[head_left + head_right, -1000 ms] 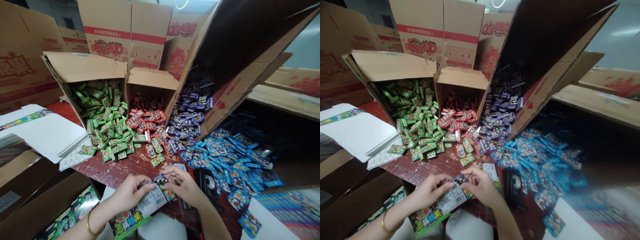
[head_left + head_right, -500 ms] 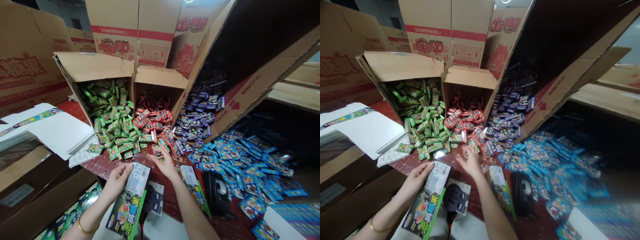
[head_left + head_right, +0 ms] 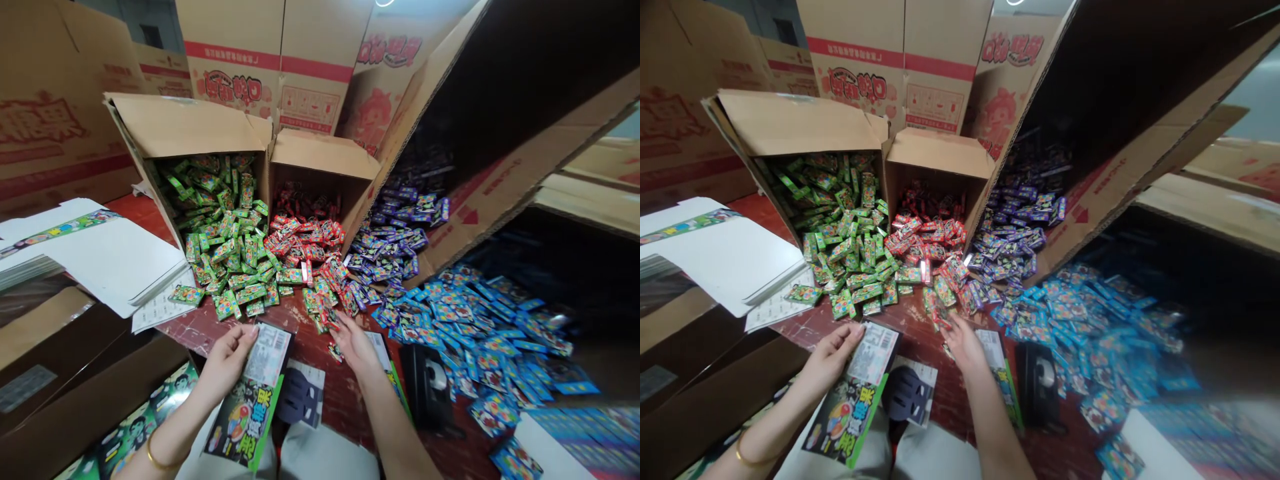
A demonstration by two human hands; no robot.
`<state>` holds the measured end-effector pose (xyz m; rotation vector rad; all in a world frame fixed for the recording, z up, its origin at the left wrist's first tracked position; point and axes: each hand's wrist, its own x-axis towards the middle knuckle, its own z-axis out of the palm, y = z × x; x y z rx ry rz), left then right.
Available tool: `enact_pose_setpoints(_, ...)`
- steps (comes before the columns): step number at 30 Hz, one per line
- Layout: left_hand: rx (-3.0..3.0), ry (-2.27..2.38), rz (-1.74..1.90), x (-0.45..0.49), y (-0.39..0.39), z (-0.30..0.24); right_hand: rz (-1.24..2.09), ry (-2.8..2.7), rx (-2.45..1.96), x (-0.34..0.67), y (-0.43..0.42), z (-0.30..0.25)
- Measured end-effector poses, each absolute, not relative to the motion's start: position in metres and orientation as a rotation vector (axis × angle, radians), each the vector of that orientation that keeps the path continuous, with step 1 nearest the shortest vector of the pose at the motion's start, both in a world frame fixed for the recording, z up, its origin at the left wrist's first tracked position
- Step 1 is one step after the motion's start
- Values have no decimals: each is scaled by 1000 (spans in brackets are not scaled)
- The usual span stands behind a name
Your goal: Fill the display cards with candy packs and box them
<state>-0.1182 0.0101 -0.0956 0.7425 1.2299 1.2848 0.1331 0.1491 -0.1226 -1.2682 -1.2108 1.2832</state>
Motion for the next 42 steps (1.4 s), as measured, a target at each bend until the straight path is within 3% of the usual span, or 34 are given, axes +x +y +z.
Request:
enact_pose_setpoints(5,786,1239,1269,-111,9,-93,1224,-1219,-1395,115,138,-125)
enact_pose_setpoints(14,777,1307,1286,-122,4,-85,510,-1745,-1558,86,132,-159)
enact_pose_setpoints(22,848,1321,1289,-129,7,-88,409,-1962,-1619,104,123,-128)
enact_pose_setpoints(31,939,1344,1235,-127,1,-85,679,-1888,-1420,104,127,-137)
enact_pose_setpoints(37,1154,1298,1047,-122,-8,-64,1218,-1601,-879,110,128,-41)
enact_pose_setpoints(42,1259,1275,998,-112,-8,-55,1079,-1962,-732,90,108,11)
